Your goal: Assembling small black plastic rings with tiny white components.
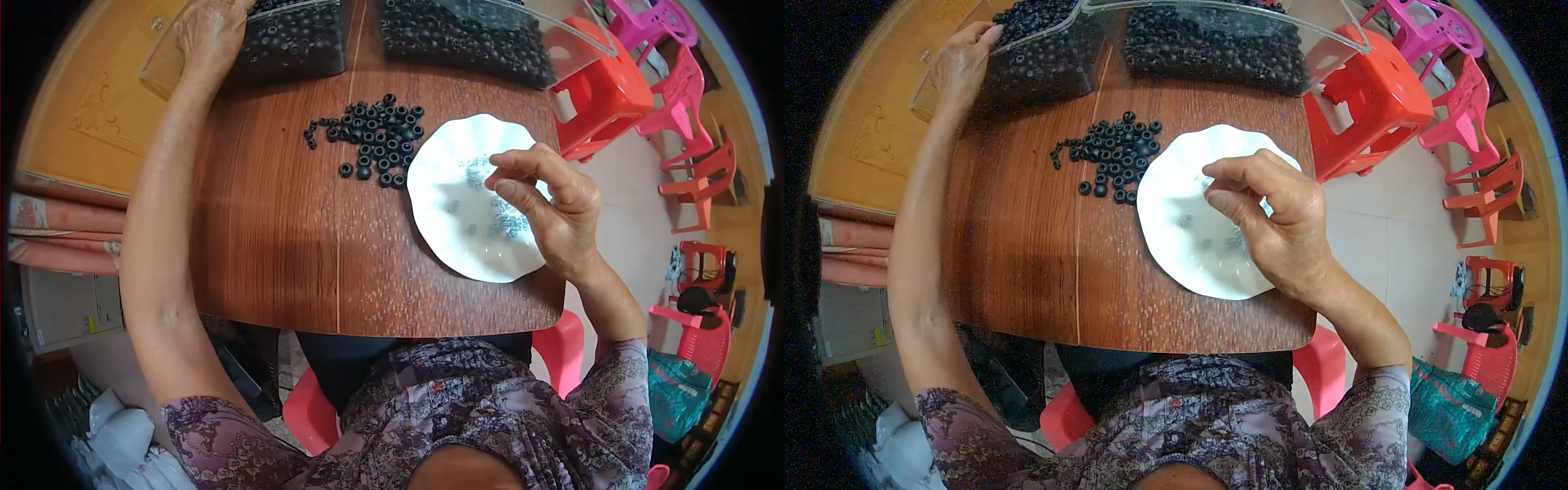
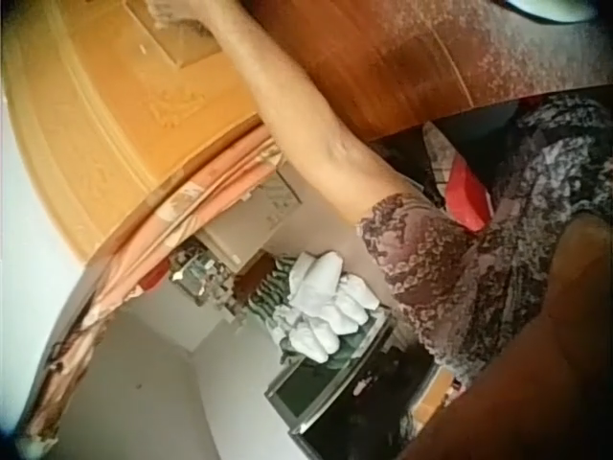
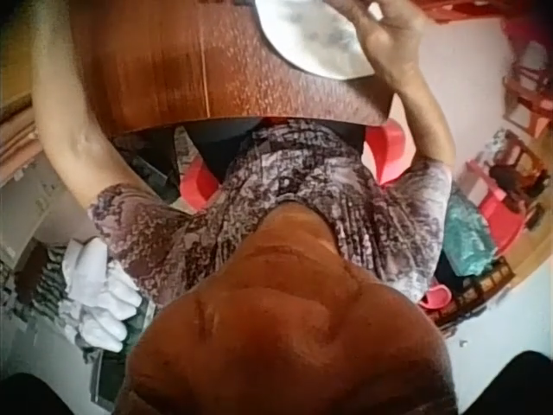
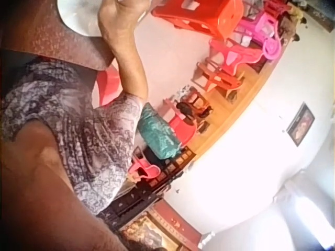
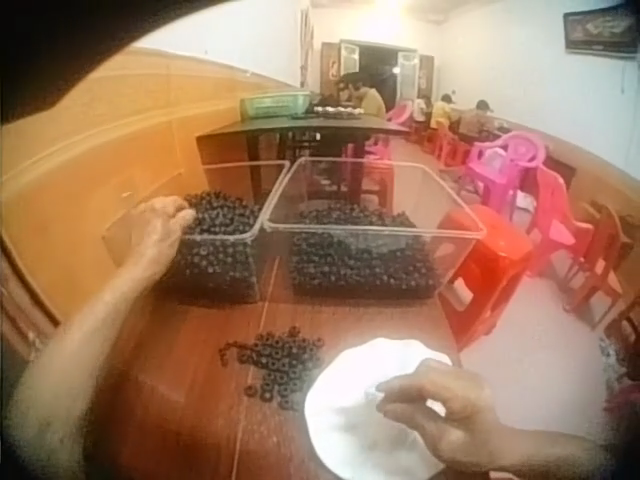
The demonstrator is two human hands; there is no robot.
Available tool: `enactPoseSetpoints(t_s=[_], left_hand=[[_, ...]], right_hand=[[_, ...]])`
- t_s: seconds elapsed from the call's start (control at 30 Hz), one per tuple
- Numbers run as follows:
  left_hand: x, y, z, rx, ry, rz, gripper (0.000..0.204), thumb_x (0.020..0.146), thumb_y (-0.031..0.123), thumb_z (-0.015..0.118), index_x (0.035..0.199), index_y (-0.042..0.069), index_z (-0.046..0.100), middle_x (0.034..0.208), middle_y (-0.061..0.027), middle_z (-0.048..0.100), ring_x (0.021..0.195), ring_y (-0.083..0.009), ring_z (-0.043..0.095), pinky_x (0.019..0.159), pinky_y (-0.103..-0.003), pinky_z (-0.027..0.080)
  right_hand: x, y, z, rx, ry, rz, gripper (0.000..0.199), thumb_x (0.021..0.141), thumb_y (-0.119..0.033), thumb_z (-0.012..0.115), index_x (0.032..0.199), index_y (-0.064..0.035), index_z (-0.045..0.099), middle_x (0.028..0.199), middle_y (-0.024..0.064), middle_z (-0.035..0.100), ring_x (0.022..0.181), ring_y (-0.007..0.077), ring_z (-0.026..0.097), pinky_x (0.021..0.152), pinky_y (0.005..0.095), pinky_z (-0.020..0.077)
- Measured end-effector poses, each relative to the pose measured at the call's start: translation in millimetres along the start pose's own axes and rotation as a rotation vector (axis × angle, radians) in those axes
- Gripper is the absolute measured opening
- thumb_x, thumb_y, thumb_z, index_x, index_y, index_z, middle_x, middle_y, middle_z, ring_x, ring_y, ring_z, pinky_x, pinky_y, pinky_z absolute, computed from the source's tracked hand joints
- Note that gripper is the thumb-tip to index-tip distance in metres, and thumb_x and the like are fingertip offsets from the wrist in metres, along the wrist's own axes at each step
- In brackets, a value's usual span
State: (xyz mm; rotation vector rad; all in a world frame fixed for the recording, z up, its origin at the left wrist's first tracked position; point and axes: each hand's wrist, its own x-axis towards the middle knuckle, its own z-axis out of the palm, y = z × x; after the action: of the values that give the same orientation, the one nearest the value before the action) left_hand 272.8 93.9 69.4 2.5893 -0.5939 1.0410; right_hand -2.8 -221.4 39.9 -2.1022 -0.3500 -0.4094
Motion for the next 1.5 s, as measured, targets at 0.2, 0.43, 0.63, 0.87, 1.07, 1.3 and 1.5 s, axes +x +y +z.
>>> enactPoseSetpoints(t_s=[0.2,0.43,0.63,0.87,1.07,1.3,1.5], left_hand=[[-61,83,-47,-0.062,0.17,0.31,0.021,0.081,0.007,0.064,0.102,0.007,0.066,0.101,-0.0099,0.064,0.093,-0.025,0.059,0.082,-0.034,0.046],[-162,119,-49,-0.611,-0.417,-0.089,0.027,0.072,-0.001,0.068,0.099,0.002,0.065,0.088,-0.0069,0.062,0.085,-0.0177,0.06,0.076,-0.029,0.048],[-176,123,-32,-0.479,-0.373,0.07,0.023,0.071,0.0,0.069,0.094,0.002,0.065,0.086,-0.0076,0.061,0.083,-0.0222,0.058,0.072,-0.032,0.047],[-178,132,-41,-0.525,-0.337,-0.016,0.015,0.082,-0.001,0.06,0.096,0.001,0.064,0.085,-0.0057,0.059,0.08,-0.0179,0.058,0.071,-0.026,0.045],[-188,152,-65,-1.305,-0.482,-0.676,0.019,0.091,0.004,0.05,0.102,0.0,0.065,0.088,-0.0054,0.064,0.073,-0.0085,0.057,0.063,-0.021,0.046],[-199,162,-78,-1.731,-0.629,-1.038,0.025,0.091,0.007,0.051,0.11,-0.009,0.058,0.09,-0.0146,0.065,0.07,-0.0125,0.06,0.063,-0.022,0.048],[-213,170,-85,-1.74,-0.669,-1.047,0.026,0.089,0.007,0.057,0.11,-0.008,0.057,0.091,-0.0139,0.065,0.071,-0.0125,0.061,0.064,-0.023,0.049]], right_hand=[[3,10,3,-0.032,-0.099,0.124,0.016,0.081,0.004,0.063,0.096,0.0013,0.066,0.086,0.0065,0.065,0.081,0.0119,0.063,0.074,0.0241,0.0491],[7,6,11,-0.031,-0.142,0.096,0.016,0.08,0.004,0.064,0.095,0.001,0.066,0.083,0.0055,0.065,0.08,0.0117,0.063,0.073,0.0239,0.0493],[2,1,18,-0.03,-0.088,0.013,0.016,0.073,0.006,0.067,0.088,0.0006,0.066,0.077,0.0103,0.063,0.07,0.0197,0.061,0.062,0.0295,0.048],[-9,2,6,-0.079,-0.05,0.02,0.013,0.074,0.003,0.065,0.087,0.0008,0.066,0.076,0.0122,0.063,0.07,0.0226,0.061,0.063,0.0314,0.0481],[-23,17,-1,-0.077,-0.053,0.027,0.011,0.073,0.003,0.065,0.083,0.0002,0.068,0.078,0.0123,0.065,0.072,0.022,0.062,0.064,0.0323,0.0488],[-30,23,5,-0.412,-0.168,-0.196,0.019,0.063,0.005,0.069,0.078,-0.0049,0.07,0.074,0.0086,0.063,0.07,0.0223,0.056,0.061,0.0348,0.0474],[-30,26,14,-0.604,-0.293,-0.308,0.018,0.06,0.005,0.065,0.075,-0.0035,0.068,0.073,0.0104,0.059,0.074,0.0236,0.054,0.067,0.0363,0.0449]])
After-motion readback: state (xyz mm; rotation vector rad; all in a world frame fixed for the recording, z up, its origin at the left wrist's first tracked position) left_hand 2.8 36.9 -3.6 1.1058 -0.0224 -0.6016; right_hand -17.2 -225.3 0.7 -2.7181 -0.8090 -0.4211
